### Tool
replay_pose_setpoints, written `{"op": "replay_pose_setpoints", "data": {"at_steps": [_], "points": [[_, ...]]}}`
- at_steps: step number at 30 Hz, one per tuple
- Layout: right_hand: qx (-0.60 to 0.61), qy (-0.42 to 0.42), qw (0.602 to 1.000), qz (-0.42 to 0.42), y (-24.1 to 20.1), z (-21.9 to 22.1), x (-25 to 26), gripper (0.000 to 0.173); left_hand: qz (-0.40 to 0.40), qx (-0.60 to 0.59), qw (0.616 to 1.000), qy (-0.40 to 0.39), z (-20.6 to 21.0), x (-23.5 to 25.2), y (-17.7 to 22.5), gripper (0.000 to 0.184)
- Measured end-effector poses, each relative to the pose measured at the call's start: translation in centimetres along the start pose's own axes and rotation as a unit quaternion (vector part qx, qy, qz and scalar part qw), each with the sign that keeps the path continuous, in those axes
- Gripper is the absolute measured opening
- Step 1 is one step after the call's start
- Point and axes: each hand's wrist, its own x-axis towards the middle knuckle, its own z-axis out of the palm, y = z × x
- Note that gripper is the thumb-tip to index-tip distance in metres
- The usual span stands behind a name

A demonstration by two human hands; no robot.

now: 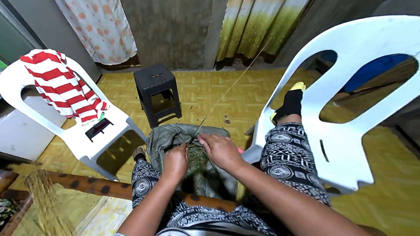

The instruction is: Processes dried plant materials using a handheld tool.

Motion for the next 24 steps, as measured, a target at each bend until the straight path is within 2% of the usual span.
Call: {"op": "replay_pose_setpoints", "data": {"at_steps": [6, 14, 20, 24], "points": [[-0.074, 0.050, 0.996, 0.000, 0.7, 0.3, 0.9, 0.043, 0.013, 0.034, 0.998, 0.042, 0.5, -0.4, 0.1, 0.038], [-0.086, 0.151, 0.984, -0.035, 1.5, 1.0, 1.6, 0.037, 0.033, 0.027, 0.997, 0.070, 0.4, -0.3, 0.2, 0.037], [-0.095, 0.159, 0.982, -0.042, 1.7, 0.9, 1.8, 0.037, 0.040, 0.023, 0.996, 0.074, 0.3, -0.4, 0.3, 0.036], [-0.063, 0.154, 0.986, 0.015, 2.7, -0.9, 2.5, 0.037, 0.041, 0.011, 0.997, 0.071, 0.1, -0.4, 0.2, 0.037]]}}
